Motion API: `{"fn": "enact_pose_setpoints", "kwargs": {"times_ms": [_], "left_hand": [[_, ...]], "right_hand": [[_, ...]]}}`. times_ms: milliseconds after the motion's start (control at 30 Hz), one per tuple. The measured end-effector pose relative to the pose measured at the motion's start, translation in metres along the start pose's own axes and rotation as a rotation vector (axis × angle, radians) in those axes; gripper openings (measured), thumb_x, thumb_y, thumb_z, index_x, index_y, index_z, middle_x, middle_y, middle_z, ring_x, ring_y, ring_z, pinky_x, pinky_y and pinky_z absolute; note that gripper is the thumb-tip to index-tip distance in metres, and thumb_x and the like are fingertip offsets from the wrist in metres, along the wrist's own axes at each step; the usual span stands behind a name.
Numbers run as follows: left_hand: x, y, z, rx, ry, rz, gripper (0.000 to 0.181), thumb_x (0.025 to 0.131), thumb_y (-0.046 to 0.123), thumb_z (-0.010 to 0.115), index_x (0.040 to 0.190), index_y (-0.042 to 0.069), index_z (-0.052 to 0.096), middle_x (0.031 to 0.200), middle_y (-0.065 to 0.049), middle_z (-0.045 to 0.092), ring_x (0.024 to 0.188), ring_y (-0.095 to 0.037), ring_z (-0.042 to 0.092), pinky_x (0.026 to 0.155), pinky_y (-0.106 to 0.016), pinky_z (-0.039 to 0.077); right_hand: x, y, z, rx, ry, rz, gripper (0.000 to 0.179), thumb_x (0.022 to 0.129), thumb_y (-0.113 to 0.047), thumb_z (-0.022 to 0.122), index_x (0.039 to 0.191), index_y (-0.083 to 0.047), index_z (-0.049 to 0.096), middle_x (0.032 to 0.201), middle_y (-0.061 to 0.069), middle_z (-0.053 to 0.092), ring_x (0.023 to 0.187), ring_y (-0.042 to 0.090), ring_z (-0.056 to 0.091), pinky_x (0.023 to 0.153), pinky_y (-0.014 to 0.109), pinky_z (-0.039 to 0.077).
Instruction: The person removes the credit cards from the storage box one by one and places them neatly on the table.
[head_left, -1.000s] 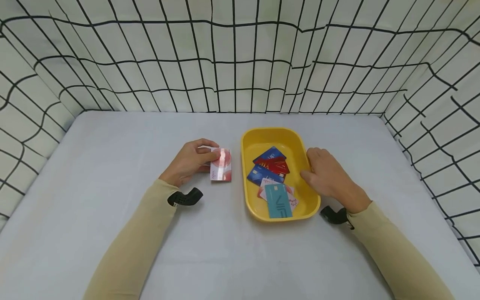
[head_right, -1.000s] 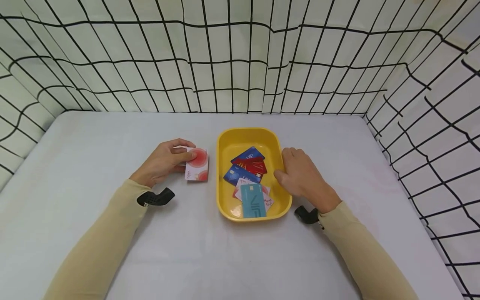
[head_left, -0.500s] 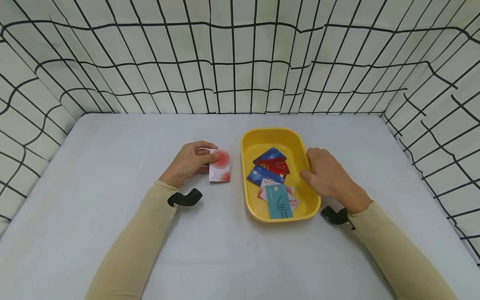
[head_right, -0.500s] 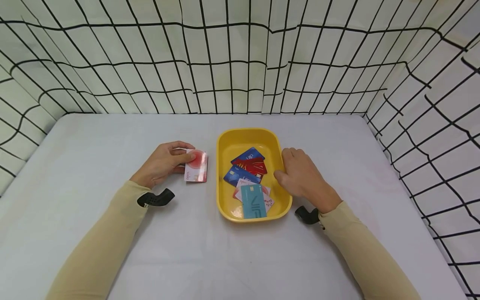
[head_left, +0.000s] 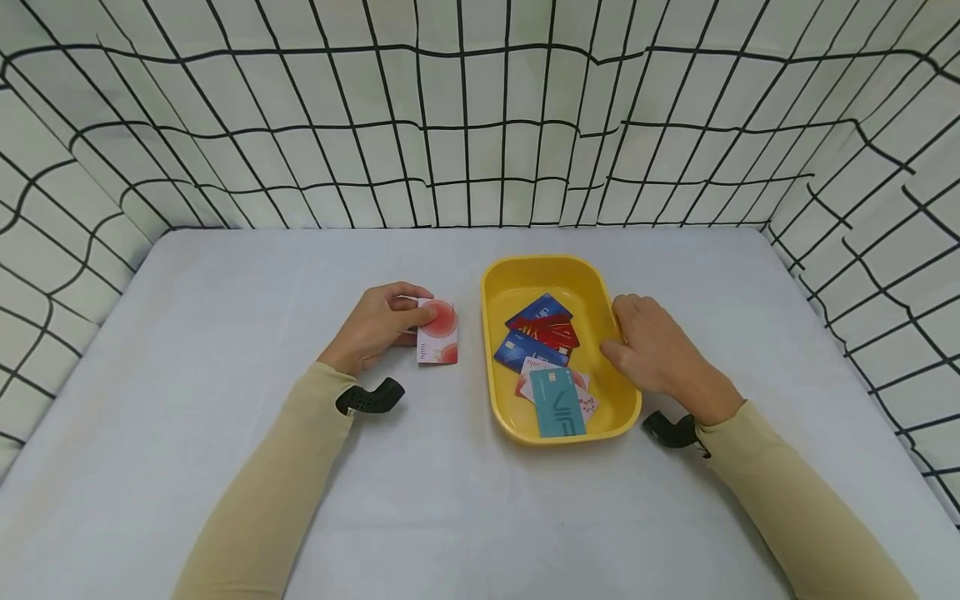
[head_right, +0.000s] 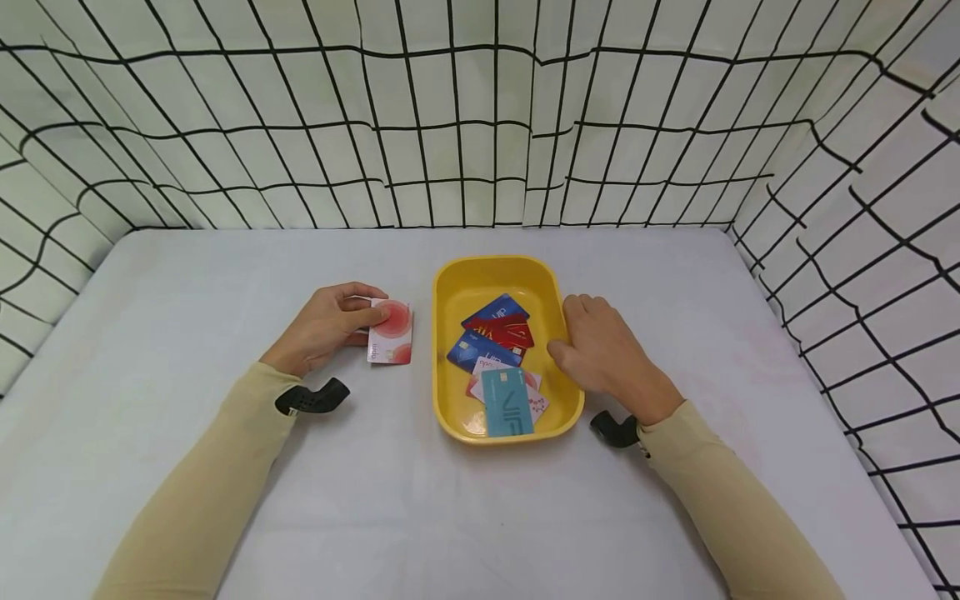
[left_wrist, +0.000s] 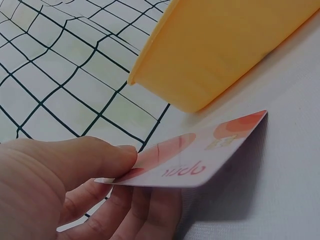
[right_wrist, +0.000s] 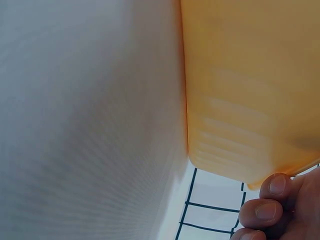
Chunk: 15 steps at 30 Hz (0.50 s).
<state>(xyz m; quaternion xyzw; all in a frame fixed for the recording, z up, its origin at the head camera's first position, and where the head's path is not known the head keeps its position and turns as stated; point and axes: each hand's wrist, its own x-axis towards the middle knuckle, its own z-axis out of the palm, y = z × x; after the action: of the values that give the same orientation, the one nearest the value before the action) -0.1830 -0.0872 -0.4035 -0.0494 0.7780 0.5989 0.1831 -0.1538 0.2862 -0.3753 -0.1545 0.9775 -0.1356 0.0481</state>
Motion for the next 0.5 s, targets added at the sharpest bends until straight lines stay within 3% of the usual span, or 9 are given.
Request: {"fn": "enact_pose_setpoints", "kwargs": {"times_ms": [500], "left_hand": [[0.0002, -0.0011, -0.002, -0.02, -0.009, 0.011, 0.043, 0.097, 0.021, 0.072, 0.136, 0.006, 0.059, 0.126, -0.013, 0.068, 0.091, -0.013, 0.071, 0.082, -0.025, 0.063]], "right_hand": [[-0.0004, -0.0008, -0.0008, -0.009, -0.001, 0.001, 0.03, 0.089, -0.022, 0.053, 0.111, -0.001, 0.053, 0.088, 0.011, 0.05, 0.091, 0.027, 0.048, 0.072, 0.036, 0.039]]}}
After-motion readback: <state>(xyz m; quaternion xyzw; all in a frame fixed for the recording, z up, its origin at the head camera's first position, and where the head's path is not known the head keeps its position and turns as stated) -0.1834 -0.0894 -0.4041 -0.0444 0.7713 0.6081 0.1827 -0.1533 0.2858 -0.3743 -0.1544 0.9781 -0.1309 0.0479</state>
